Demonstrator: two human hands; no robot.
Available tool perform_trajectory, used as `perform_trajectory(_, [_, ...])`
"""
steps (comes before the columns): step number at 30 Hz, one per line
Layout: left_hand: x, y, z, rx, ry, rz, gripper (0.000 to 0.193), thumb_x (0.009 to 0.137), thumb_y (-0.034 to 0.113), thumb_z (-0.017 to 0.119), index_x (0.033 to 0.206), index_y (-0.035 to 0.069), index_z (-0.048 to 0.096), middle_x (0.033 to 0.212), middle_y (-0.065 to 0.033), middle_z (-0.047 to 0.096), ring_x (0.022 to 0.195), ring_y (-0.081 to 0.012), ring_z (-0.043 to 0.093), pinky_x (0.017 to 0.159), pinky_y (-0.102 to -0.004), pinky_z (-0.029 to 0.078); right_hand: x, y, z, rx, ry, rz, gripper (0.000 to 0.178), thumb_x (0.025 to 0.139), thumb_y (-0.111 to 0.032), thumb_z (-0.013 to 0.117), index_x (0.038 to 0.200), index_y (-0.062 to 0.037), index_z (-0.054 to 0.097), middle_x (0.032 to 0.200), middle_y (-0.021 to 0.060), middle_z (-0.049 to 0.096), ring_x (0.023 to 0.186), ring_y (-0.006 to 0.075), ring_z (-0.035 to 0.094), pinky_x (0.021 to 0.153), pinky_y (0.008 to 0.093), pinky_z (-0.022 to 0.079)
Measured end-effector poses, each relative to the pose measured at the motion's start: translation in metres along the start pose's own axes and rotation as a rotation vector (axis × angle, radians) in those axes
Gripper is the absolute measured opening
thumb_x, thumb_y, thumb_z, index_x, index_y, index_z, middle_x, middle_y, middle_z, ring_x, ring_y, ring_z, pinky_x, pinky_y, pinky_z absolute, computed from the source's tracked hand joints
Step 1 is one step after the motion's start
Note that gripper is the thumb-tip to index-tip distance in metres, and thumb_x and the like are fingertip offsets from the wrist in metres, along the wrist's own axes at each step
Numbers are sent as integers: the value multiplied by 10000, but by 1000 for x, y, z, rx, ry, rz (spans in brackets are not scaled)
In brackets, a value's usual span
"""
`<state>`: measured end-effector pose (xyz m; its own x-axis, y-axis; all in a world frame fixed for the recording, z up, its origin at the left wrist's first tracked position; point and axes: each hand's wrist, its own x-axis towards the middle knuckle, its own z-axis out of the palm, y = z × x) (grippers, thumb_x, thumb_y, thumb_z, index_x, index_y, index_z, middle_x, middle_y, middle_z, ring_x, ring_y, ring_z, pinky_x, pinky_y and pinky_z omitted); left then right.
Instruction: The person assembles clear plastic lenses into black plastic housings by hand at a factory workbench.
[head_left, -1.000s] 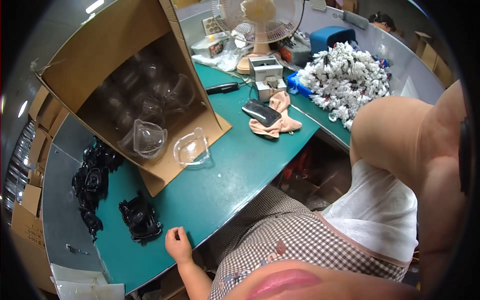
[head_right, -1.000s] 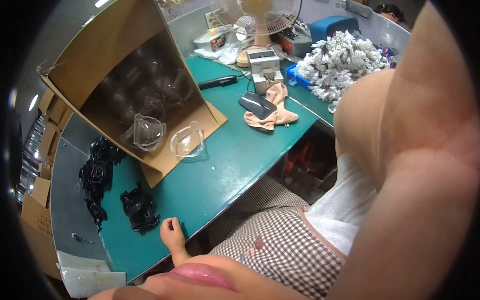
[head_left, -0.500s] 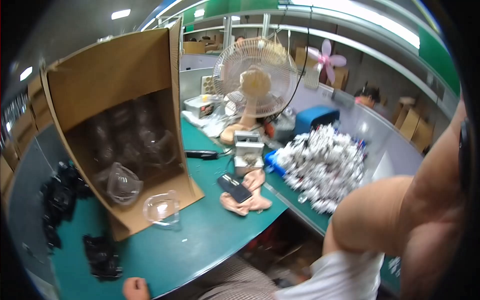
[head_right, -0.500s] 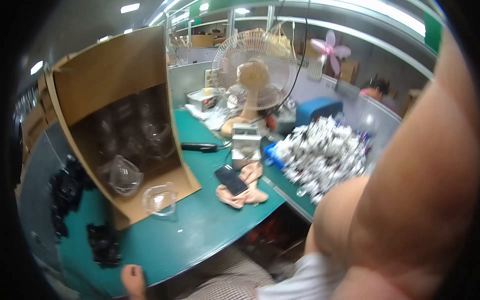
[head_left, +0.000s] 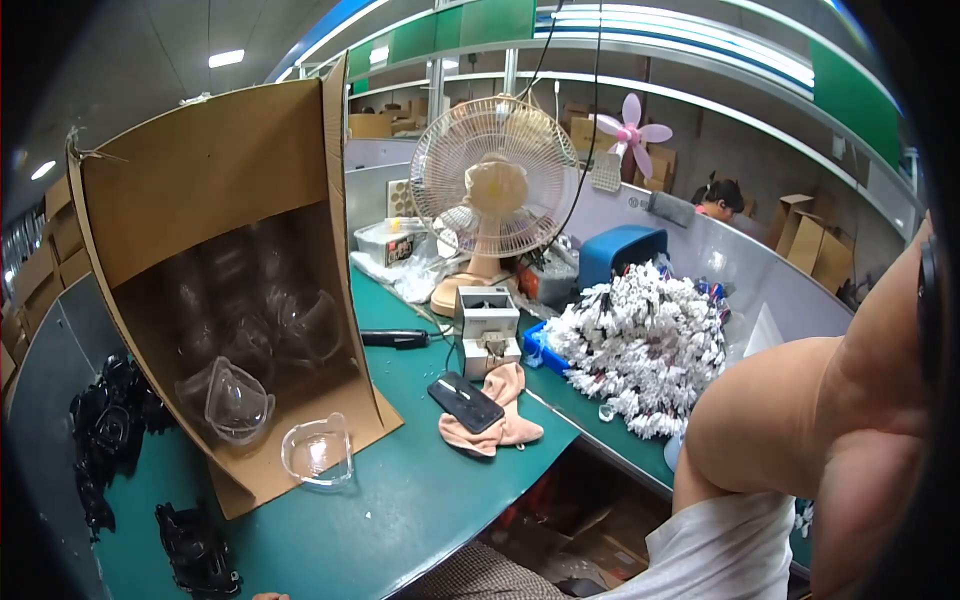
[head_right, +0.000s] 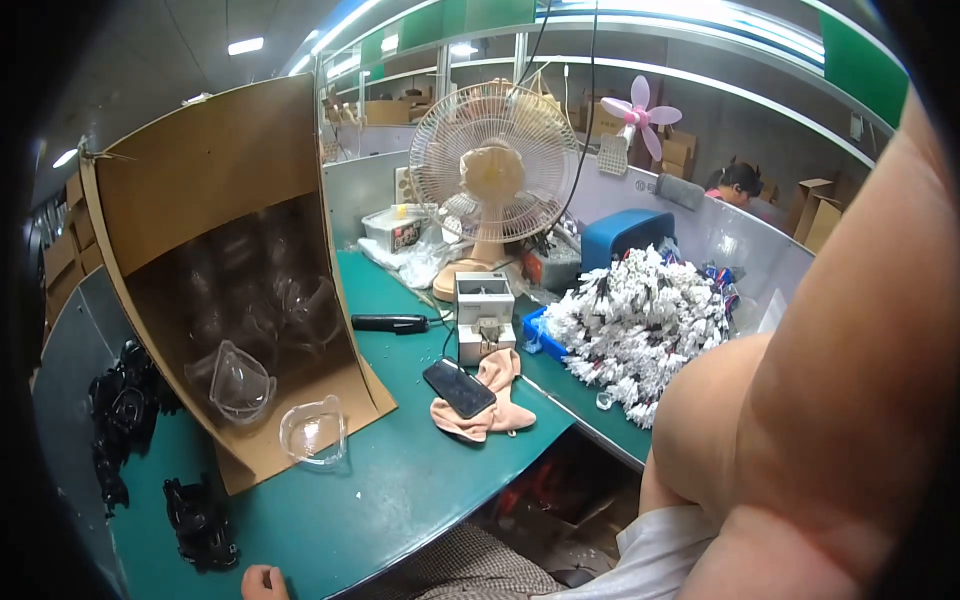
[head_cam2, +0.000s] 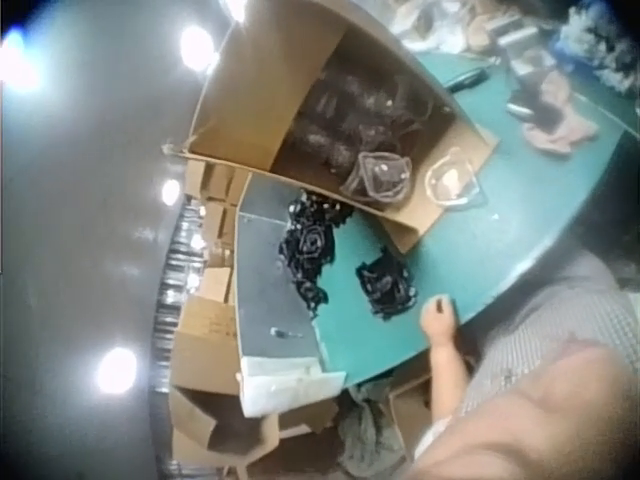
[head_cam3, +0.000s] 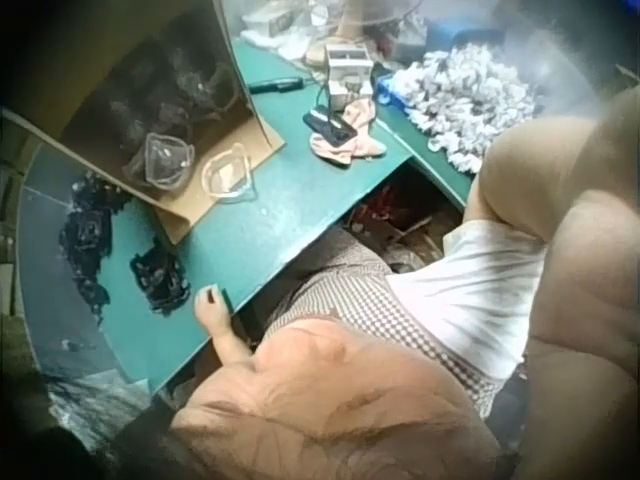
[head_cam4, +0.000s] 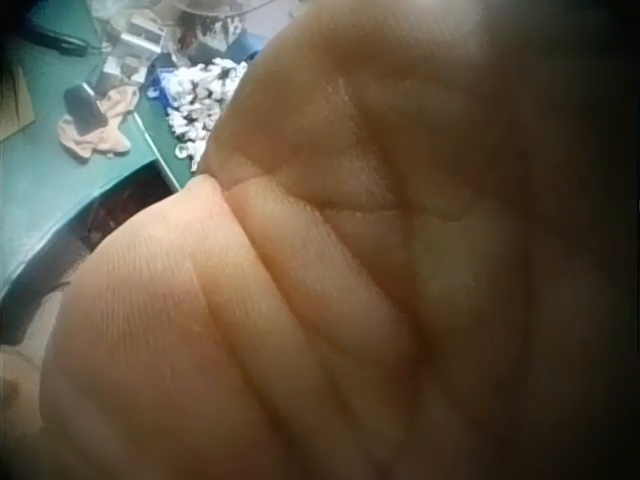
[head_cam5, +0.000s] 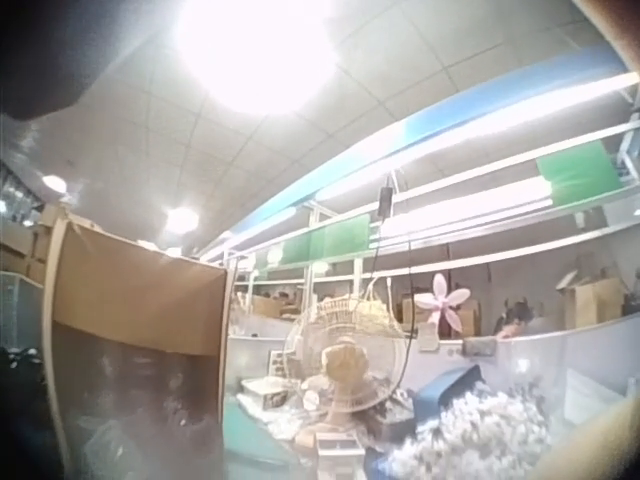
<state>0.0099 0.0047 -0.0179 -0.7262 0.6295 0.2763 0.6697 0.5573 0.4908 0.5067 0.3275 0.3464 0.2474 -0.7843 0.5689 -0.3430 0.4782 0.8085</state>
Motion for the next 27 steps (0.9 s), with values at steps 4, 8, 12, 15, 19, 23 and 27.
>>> perform_trajectory(4, [9, -26, 26, -86, 81, 59, 161, 859, 182, 659, 863, 23, 637, 842, -167, 619, 780, -334, 592, 712, -412, 478, -21, 7, -8, -39, 24, 70, 466, 985, -407, 507, 1380, -171, 433, 1263, 214, 536, 1141, 305, 544, 1008, 466, 379])
perform_trajectory(8, [20, -22, 33, -224, 156, 168, 126, 828, 113, 661, 780, 10, 607, 737, -124, 588, 674, -283, 568, 630, -378, 461, -16, -43, -82, -114, 77, 257, 464, 984, -399, 512, 1380, -171, 430, 1259, 212, 537, 1139, 304, 546, 1008, 466, 380])
perform_trajectory(12, [18, 0, 24, -230, 117, 57, 127, 826, 121, 666, 772, 21, 610, 742, -122, 598, 666, -278, 576, 615, -392, 459, -5, -84, -127, -158, 72, 350, 463, 984, -392, 516, 1380, -171, 427, 1254, 211, 537, 1137, 303, 547, 1008, 465, 381])
perform_trajectory(15, [15, -6, 23, -214, 122, 50, 121, 823, 116, 667, 772, 22, 611, 736, -118, 598, 657, -277, 571, 613, -386, 458, -11, -87, -128, -167, 73, 349, 461, 983, -386, 519, 1380, -171, 425, 1251, 209, 538, 1136, 302, 548, 1008, 465, 382])
perform_trajectory(19, [11, -10, 22, -241, 113, 83, 121, 819, 118, 673, 773, 24, 612, 722, -114, 591, 650, -277, 565, 613, -383, 458, -1, -105, -149, -208, 58, 359, 460, 982, -378, 523, 1380, -170, 422, 1247, 208, 538, 1134, 301, 549, 1009, 464, 383])
perform_trajectory(23, [11, -10, 19, -246, 122, 108, 119, 818, 117, 679, 779, 26, 612, 713, -110, 587, 646, -276, 563, 613, -381, 458, -11, -65, -37, -231, 32, 358, 459, 981, -371, 528, 1380, -170, 419, 1242, 206, 539, 1132, 300, 551, 1009, 463, 385])
perform_trajectory(27, [12, -8, 19, -218, 143, 90, 118, 817, 114, 681, 780, 27, 611, 712, -108, 584, 645, -273, 561, 608, -383, 453, -25, -42, -1, -257, 1, 354, 459, 980, -363, 532, 1380, -170, 416, 1238, 205, 540, 1130, 299, 552, 1009, 463, 386])
